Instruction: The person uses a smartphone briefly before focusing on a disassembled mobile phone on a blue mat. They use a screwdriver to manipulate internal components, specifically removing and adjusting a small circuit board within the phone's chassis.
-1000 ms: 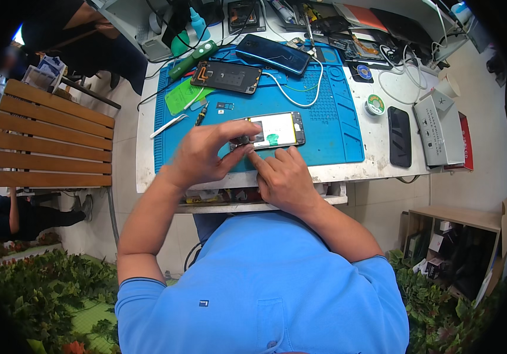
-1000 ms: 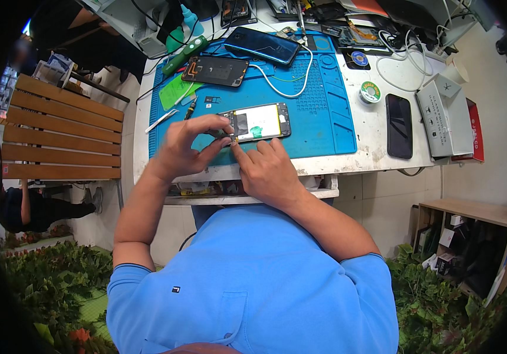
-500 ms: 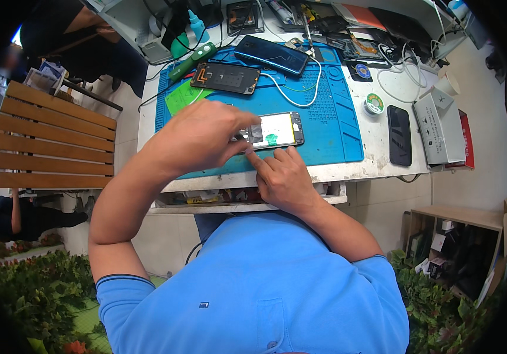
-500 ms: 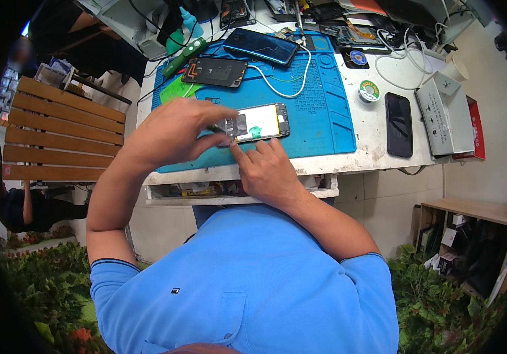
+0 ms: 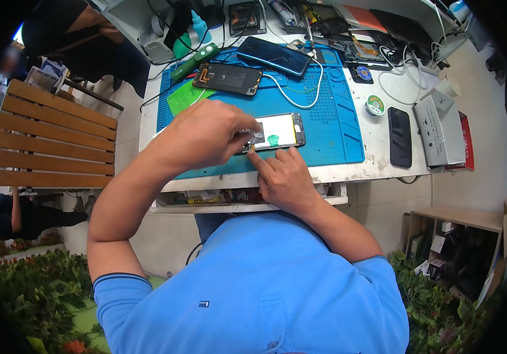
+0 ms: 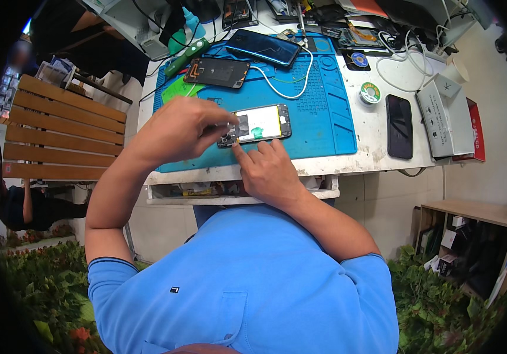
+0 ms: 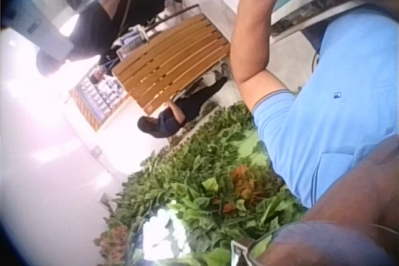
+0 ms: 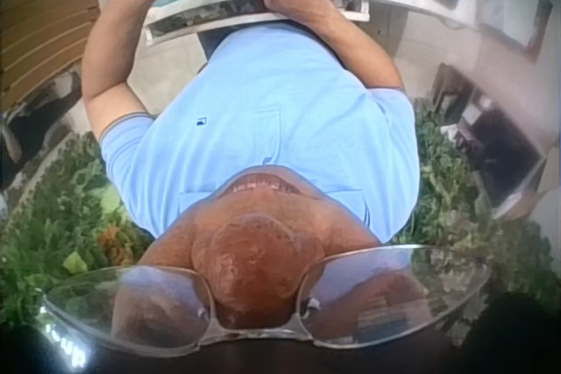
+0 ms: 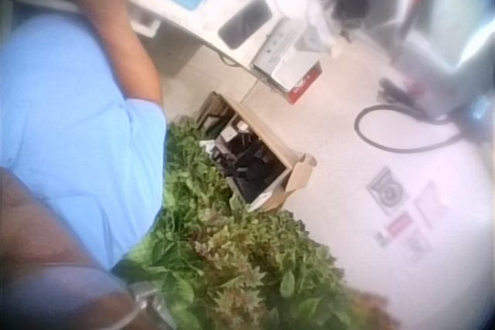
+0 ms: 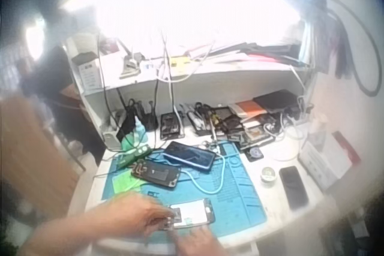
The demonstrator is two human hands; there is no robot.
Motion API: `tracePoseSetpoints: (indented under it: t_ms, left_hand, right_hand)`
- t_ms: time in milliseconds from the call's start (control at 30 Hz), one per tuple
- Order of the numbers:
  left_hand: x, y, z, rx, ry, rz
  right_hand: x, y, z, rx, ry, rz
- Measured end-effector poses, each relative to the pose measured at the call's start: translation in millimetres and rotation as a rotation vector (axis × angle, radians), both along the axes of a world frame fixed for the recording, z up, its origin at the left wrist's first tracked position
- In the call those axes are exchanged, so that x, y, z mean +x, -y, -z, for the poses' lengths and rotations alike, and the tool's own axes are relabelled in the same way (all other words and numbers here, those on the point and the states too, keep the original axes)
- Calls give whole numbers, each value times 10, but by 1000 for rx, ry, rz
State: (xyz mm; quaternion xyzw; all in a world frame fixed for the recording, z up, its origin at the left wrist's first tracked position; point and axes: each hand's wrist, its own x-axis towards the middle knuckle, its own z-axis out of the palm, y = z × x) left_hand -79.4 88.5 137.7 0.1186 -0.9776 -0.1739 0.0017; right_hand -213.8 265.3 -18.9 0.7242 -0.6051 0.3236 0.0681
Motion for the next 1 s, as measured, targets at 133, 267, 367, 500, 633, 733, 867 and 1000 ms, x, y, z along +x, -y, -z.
tracePoseSetpoints:
  t_ms: [133, 267, 367, 500, 633, 733, 867, 1000]
  left_hand:
    - [36, 10, 28, 24, -47, 25]
    - [90, 51, 76, 28, -190, 186]
    - [-38, -48, -79, 75, 176, -198]
    - [52, 2, 21, -8, -65, 86]
    - [-13, 7, 70, 21, -90, 70]
    - [-16, -23, 47, 28, -70, 115]
    - [-104, -59, -21, 32, 118, -129]
    - [9, 32, 64, 35, -134, 211]
  right_hand:
    - [0, 6, -11, -17, -6, -3]
    - [-19, 10, -21, -23, 7, -17]
    - [-31, -11, -35, -20, 57, -16]
    - [-52, -24, -69, -16, 103, -34]
    - [-73, -37, -81, -19, 91, -39]
    - [-100, -89, -94, -23, 85, -21]
    - [-137, -122, -95, -8, 80, -1]
    - [-128, -92, -173, -42, 98, 10]
